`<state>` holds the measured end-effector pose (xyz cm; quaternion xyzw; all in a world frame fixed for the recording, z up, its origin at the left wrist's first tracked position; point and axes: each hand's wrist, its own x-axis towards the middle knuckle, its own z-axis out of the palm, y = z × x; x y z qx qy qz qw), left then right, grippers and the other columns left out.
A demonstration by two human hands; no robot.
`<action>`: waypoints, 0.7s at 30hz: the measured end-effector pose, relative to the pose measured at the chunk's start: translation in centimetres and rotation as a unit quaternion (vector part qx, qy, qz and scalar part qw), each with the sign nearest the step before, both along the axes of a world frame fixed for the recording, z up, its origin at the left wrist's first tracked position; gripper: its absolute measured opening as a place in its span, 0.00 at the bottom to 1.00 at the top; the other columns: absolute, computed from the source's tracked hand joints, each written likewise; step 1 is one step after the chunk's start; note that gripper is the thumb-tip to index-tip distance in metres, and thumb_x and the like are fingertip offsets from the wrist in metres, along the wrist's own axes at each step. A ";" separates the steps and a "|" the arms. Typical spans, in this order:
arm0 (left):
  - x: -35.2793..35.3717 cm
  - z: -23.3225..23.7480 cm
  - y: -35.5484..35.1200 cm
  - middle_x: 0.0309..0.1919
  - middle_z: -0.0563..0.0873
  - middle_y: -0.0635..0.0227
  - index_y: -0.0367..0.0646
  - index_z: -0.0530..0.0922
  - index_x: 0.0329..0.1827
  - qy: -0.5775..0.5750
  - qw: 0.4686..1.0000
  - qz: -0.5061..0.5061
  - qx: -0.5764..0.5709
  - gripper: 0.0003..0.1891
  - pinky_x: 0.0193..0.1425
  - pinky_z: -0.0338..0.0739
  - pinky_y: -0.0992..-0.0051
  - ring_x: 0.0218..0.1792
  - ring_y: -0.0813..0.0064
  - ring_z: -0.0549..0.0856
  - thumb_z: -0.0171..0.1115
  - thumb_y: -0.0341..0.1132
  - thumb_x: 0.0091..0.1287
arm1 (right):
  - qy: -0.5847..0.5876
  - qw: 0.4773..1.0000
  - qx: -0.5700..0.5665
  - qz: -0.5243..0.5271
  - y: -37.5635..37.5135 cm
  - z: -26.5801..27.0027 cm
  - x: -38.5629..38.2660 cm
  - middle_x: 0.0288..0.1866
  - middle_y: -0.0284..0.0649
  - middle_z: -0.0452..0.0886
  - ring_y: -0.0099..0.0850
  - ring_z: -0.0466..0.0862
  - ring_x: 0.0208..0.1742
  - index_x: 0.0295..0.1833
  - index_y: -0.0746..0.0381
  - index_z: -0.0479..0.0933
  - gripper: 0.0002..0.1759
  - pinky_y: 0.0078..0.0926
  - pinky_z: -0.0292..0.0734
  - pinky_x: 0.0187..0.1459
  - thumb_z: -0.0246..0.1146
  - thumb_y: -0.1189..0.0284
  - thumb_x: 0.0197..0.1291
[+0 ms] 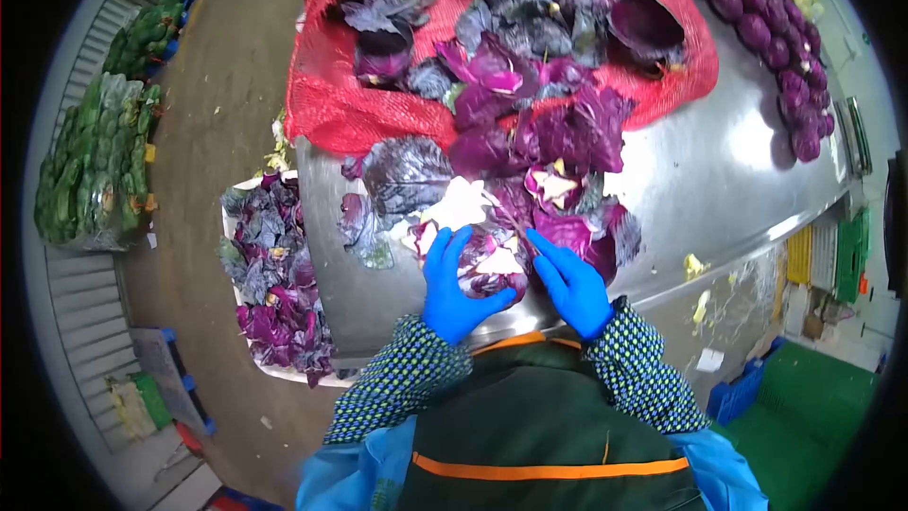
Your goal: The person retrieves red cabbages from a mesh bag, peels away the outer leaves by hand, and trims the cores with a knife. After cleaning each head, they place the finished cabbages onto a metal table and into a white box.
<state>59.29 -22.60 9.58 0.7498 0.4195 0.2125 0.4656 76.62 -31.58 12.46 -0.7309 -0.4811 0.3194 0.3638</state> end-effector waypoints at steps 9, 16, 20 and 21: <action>2.2 0.7 -0.6 0.63 0.59 0.44 0.46 0.62 0.66 0.049 0.997 0.001 0.055 0.49 0.64 0.60 0.52 0.63 0.46 0.62 0.78 0.47 0.38 | 0.077 0.984 -0.158 0.018 1.8 -3.8 2.7 0.50 0.55 0.78 0.46 0.80 0.49 0.69 0.45 0.61 0.26 0.35 0.75 0.49 0.49 0.54 0.67; 0.5 -0.6 0.4 0.64 0.59 0.47 0.45 0.62 0.67 -0.010 0.999 -0.015 0.028 0.51 0.67 0.58 0.54 0.63 0.49 0.63 0.79 0.46 0.37 | 0.161 0.979 -0.121 -0.031 2.8 -6.0 2.5 0.52 0.51 0.78 0.39 0.80 0.52 0.63 0.58 0.68 0.25 0.33 0.73 0.52 0.55 0.57 0.64; -4.6 -2.5 3.9 0.68 0.56 0.48 0.42 0.57 0.69 -0.075 0.981 -0.172 -0.054 0.53 0.71 0.53 0.58 0.71 0.55 0.54 0.79 0.44 0.40 | -0.001 0.986 -0.130 -0.107 2.3 -8.5 3.7 0.35 0.52 0.79 0.36 0.80 0.37 0.42 0.67 0.73 0.18 0.33 0.73 0.40 0.59 0.61 0.60; -6.0 -2.1 4.2 0.70 0.55 0.49 0.40 0.52 0.71 -0.100 0.975 -0.150 -0.132 0.52 0.71 0.54 0.60 0.72 0.57 0.52 0.77 0.38 0.45 | 0.033 0.987 -0.082 -0.133 1.6 -7.4 3.0 0.29 0.47 0.76 0.32 0.75 0.31 0.39 0.67 0.73 0.17 0.32 0.71 0.36 0.61 0.62 0.59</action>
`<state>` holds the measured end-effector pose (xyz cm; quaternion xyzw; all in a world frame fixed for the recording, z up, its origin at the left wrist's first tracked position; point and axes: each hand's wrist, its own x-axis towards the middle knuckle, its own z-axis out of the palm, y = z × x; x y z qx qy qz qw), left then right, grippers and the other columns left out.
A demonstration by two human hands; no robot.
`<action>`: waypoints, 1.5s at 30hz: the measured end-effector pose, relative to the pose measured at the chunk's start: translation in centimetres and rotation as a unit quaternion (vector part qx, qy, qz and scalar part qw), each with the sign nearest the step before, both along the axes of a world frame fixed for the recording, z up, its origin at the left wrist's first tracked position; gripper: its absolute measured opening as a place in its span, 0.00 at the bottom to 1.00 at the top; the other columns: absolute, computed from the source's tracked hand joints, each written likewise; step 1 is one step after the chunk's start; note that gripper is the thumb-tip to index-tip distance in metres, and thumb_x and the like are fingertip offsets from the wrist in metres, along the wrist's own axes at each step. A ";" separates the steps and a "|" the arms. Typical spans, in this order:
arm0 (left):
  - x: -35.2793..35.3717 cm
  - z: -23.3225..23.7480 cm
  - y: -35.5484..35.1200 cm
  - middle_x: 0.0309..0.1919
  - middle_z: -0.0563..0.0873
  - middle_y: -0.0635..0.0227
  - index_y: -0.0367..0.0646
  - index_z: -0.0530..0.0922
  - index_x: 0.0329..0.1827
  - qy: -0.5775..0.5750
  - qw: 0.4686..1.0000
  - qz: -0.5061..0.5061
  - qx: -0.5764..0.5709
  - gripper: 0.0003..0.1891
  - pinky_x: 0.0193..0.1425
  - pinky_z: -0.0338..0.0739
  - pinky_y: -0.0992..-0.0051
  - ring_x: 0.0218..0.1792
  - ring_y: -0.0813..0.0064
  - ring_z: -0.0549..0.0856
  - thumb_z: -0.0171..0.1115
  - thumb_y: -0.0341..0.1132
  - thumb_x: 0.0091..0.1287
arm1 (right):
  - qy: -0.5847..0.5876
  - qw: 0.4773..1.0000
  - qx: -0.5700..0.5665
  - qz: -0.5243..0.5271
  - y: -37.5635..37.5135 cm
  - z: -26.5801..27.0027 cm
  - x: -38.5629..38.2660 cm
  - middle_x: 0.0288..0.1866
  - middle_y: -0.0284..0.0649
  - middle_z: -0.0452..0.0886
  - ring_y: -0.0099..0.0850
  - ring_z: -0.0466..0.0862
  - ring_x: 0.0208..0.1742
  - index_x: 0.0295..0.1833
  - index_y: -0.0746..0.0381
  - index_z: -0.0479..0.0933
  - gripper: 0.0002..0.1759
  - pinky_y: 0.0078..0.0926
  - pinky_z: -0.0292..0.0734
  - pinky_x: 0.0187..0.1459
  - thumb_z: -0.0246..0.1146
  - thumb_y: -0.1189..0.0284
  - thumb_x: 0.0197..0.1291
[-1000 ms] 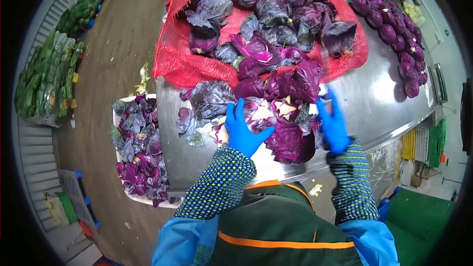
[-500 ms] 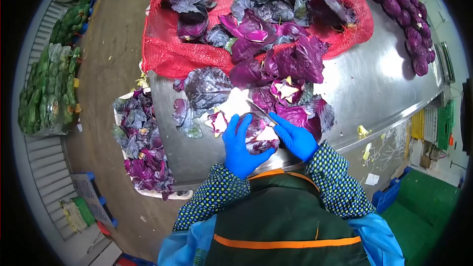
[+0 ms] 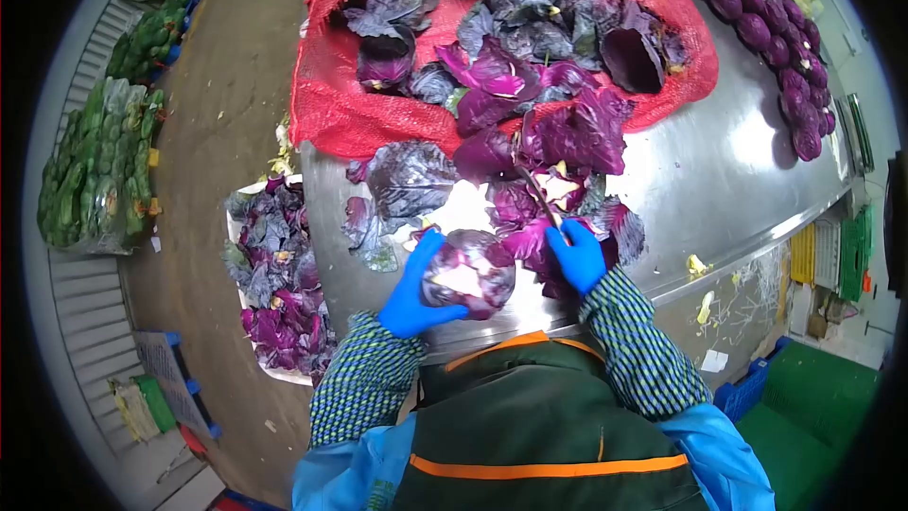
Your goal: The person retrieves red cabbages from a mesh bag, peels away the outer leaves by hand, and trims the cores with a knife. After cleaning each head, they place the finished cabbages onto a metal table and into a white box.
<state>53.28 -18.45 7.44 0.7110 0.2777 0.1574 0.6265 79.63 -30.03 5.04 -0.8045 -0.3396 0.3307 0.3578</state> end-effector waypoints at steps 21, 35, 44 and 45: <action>7.6 1.3 -3.5 0.63 0.62 0.45 0.38 0.54 0.70 0.119 0.987 0.101 -0.025 0.47 0.69 0.59 0.62 0.66 0.54 0.62 0.73 0.43 0.51 | 0.118 0.964 0.185 -0.153 1.3 17.0 3.3 0.43 0.39 0.80 0.24 0.80 0.34 0.56 0.63 0.72 0.20 0.17 0.73 0.31 0.57 0.63 0.63; 4.5 5.1 -4.7 0.56 0.69 0.55 0.45 0.73 0.48 0.125 0.973 0.102 0.167 0.30 0.65 0.63 0.61 0.61 0.55 0.67 0.78 0.36 0.41 | -0.031 0.978 0.171 0.119 -1.1 7.0 -3.7 0.56 0.47 0.73 0.41 0.73 0.57 0.59 0.63 0.69 0.31 0.34 0.68 0.59 0.70 0.68 0.49; 4.1 5.8 -5.8 0.42 0.80 0.61 0.43 0.77 0.31 0.075 0.948 0.091 0.294 0.09 0.55 0.70 0.63 0.49 0.58 0.77 0.70 0.31 0.51 | -0.023 0.974 0.116 0.192 -0.7 6.5 -4.0 0.41 0.44 0.72 0.37 0.76 0.42 0.43 0.64 0.74 0.18 0.31 0.73 0.44 0.70 0.70 0.48; 3.8 5.9 -5.8 0.39 0.81 0.63 0.42 0.78 0.31 0.081 0.959 0.092 0.255 0.08 0.52 0.71 0.64 0.46 0.61 0.79 0.69 0.30 0.52 | -0.025 0.976 0.143 0.161 -0.8 6.4 -4.4 0.40 0.44 0.72 0.38 0.76 0.41 0.42 0.64 0.74 0.17 0.30 0.73 0.43 0.70 0.71 0.48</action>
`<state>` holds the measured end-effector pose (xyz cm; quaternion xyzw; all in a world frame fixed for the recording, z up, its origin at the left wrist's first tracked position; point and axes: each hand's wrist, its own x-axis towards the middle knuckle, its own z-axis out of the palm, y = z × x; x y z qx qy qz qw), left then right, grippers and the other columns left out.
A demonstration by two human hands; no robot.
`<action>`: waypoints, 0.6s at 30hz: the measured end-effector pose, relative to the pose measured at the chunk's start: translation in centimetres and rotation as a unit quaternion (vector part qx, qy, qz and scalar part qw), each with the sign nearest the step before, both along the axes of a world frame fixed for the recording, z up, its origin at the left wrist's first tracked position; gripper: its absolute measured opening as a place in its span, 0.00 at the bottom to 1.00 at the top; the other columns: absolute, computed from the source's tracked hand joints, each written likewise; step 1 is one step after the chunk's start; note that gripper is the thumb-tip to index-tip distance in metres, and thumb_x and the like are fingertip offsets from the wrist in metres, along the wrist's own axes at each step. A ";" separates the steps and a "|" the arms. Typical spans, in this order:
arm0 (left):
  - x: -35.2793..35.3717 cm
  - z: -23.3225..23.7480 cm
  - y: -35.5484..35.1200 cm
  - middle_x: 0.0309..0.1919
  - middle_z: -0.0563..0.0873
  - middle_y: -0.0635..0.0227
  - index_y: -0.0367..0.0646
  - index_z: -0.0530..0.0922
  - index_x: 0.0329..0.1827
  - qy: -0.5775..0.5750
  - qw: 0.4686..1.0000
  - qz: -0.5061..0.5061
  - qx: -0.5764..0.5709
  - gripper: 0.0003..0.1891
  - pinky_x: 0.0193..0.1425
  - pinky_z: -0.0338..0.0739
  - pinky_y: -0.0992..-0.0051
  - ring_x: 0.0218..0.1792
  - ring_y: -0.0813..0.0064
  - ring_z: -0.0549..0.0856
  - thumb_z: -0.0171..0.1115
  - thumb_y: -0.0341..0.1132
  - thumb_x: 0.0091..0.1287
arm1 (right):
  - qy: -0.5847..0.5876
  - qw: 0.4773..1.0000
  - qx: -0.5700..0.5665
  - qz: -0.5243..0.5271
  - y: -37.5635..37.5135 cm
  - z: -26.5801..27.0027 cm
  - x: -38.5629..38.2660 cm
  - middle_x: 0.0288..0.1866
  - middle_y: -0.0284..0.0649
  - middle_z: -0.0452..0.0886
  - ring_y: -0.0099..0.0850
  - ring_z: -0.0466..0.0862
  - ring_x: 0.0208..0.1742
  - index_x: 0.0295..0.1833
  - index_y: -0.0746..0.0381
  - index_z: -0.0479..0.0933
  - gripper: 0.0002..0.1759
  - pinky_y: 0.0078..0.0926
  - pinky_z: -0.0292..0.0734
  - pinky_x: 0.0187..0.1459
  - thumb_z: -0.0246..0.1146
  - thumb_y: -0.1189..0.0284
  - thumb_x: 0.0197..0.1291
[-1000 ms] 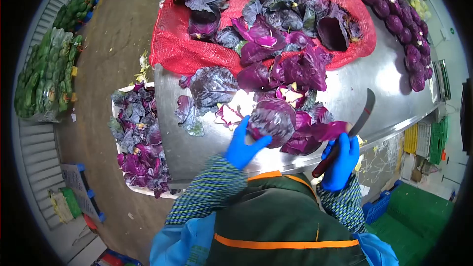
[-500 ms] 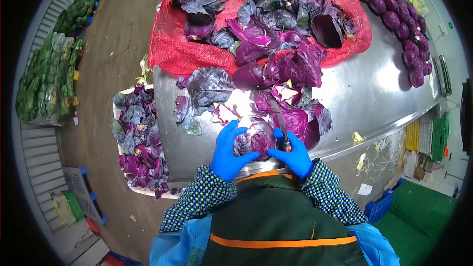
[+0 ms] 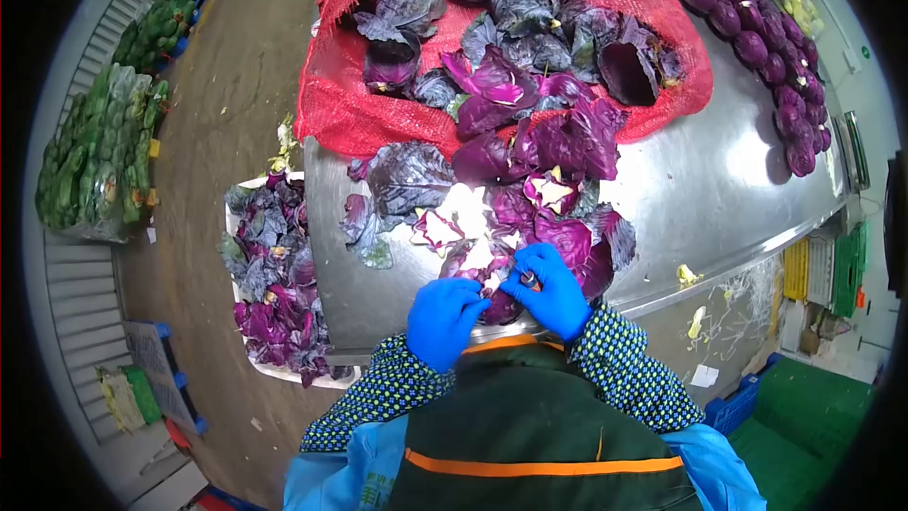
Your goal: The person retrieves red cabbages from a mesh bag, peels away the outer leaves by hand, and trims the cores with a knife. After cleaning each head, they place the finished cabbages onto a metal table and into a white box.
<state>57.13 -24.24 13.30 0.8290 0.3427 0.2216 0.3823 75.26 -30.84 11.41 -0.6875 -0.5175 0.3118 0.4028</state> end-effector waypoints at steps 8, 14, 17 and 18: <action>1.1 2.4 -0.2 0.35 0.83 0.63 0.40 0.79 0.36 -0.076 0.977 0.070 -0.185 0.06 0.44 0.75 0.75 0.38 0.72 0.82 0.66 0.28 0.57 | -0.024 0.988 0.023 -0.149 -0.3 0.1 -0.1 0.32 0.37 0.77 0.25 0.78 0.29 0.41 0.62 0.73 0.10 0.21 0.73 0.29 0.64 0.79 0.54; -5.9 1.8 3.0 0.34 0.84 0.67 0.36 0.80 0.38 -0.181 0.840 0.220 -0.463 0.09 0.44 0.77 0.77 0.36 0.77 0.82 0.68 0.28 0.56 | 0.339 0.862 -0.035 -0.375 -3.0 0.8 3.9 0.29 0.32 0.72 0.21 0.74 0.22 0.43 0.59 0.69 0.10 0.18 0.73 0.20 0.62 0.78 0.56; -10.0 -2.4 5.3 0.42 0.82 0.60 0.35 0.77 0.46 0.003 0.875 0.348 -0.337 0.13 0.53 0.74 0.73 0.45 0.70 0.81 0.64 0.27 0.58 | 0.335 0.863 -0.010 -0.377 -4.2 3.3 3.5 0.29 0.33 0.74 0.22 0.75 0.21 0.42 0.61 0.70 0.11 0.18 0.74 0.20 0.62 0.81 0.55; -8.7 -1.7 5.5 0.46 0.80 0.58 0.36 0.76 0.50 0.072 0.943 0.307 -0.106 0.17 0.57 0.71 0.70 0.49 0.67 0.79 0.65 0.28 0.57 | 0.336 0.861 -0.011 -0.381 -4.2 4.7 3.2 0.29 0.33 0.74 0.22 0.75 0.21 0.42 0.61 0.70 0.11 0.18 0.74 0.20 0.62 0.81 0.55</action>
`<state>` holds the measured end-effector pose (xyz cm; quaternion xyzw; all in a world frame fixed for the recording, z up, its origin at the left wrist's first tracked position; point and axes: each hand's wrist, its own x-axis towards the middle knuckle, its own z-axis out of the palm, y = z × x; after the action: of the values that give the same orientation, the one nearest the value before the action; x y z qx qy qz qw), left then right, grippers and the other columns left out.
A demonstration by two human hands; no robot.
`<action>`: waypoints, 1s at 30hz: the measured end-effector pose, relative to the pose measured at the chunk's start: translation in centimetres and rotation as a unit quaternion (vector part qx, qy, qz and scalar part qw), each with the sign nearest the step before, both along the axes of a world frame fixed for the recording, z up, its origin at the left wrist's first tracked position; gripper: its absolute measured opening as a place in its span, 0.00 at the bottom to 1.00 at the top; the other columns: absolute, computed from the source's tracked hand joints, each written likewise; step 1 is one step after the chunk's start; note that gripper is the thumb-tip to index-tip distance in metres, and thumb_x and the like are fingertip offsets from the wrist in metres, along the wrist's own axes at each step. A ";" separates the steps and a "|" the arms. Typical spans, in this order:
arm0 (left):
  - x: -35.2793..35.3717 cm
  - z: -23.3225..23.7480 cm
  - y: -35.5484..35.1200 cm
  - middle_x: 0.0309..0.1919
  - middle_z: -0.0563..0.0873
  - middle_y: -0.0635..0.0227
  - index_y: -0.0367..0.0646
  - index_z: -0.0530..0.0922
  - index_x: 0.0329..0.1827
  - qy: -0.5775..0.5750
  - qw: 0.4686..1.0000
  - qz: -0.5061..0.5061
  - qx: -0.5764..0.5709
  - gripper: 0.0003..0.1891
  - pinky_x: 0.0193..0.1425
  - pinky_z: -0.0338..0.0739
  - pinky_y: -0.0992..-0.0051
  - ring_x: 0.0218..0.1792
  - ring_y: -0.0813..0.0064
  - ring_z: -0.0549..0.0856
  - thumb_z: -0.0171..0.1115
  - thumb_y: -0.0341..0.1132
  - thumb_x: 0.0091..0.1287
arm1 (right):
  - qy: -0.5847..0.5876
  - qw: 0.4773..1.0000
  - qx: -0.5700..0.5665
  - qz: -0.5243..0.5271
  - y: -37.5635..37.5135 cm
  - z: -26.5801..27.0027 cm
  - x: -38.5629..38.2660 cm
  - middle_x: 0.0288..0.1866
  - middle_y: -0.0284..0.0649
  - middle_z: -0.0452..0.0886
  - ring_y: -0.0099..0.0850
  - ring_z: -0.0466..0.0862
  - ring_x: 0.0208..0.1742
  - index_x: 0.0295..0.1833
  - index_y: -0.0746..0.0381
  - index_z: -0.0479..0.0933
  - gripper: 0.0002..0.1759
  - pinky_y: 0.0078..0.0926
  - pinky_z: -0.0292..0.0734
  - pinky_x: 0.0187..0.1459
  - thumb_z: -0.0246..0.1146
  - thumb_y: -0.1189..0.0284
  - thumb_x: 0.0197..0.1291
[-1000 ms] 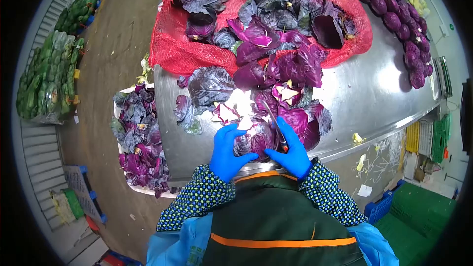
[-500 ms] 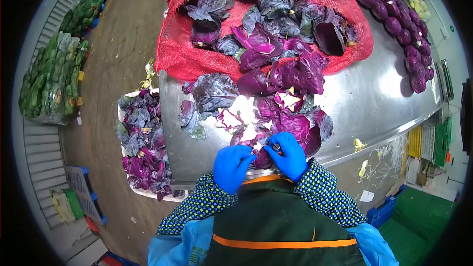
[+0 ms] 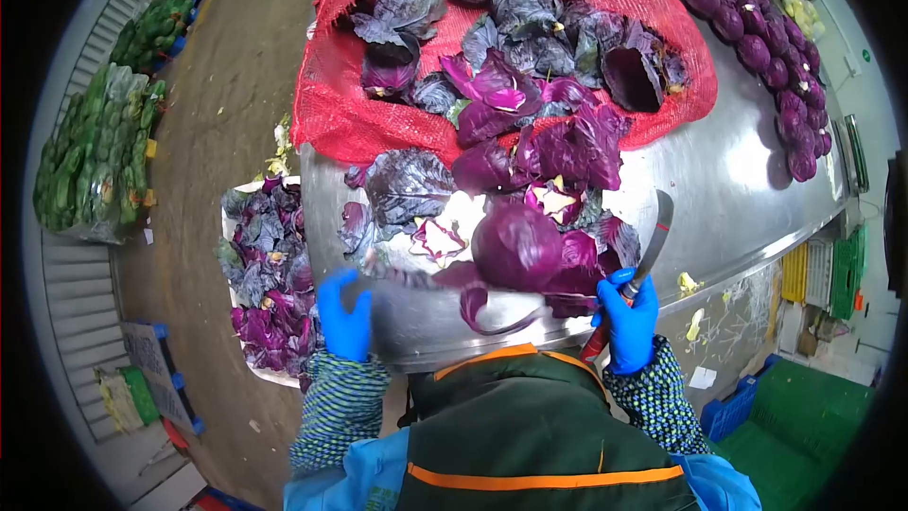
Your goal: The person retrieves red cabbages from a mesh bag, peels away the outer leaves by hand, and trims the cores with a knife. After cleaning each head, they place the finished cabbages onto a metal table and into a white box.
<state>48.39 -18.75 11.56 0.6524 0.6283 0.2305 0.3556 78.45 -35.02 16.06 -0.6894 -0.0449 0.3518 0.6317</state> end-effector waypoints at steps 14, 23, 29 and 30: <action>13.8 -0.7 4.3 0.56 0.67 0.46 0.41 0.54 0.71 0.051 0.921 -0.386 -0.003 0.59 0.65 0.61 0.58 0.58 0.50 0.67 0.75 0.58 0.38 | -0.157 0.988 0.003 0.016 3.5 6.0 7.0 0.44 0.34 0.73 0.19 0.73 0.34 0.57 0.59 0.65 0.21 0.15 0.70 0.30 0.60 0.68 0.59; 8.7 -1.3 -5.7 0.66 0.52 0.44 0.45 0.55 0.66 -0.077 0.970 -0.230 -0.011 0.54 0.70 0.58 0.59 0.67 0.50 0.57 0.82 0.40 0.35 | -0.267 0.888 0.011 0.373 -0.1 -4.0 -3.1 0.41 0.45 0.75 0.34 0.78 0.39 0.66 0.58 0.66 0.23 0.25 0.74 0.42 0.54 0.74 0.64; 9.1 -0.7 -5.2 0.61 0.59 0.47 0.40 0.55 0.66 -0.074 0.972 -0.210 -0.078 0.56 0.67 0.60 0.58 0.63 0.50 0.61 0.81 0.46 0.36 | -0.286 0.851 -0.066 0.435 -0.4 -3.8 -3.3 0.33 0.42 0.71 0.35 0.76 0.34 0.67 0.51 0.66 0.25 0.27 0.72 0.38 0.53 0.75 0.64; 9.2 -0.5 -5.0 0.60 0.59 0.48 0.40 0.55 0.67 0.008 0.970 -0.241 -0.031 0.56 0.67 0.61 0.57 0.62 0.50 0.62 0.80 0.48 0.36 | -0.327 0.828 -0.081 0.449 -0.4 -4.1 -3.4 0.35 0.42 0.73 0.36 0.77 0.34 0.66 0.50 0.67 0.24 0.29 0.74 0.36 0.53 0.74 0.63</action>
<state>57.60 -23.77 11.11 0.7752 0.4621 0.1136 0.4155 75.01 -35.46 11.95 -0.7163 -0.5248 0.3531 0.2946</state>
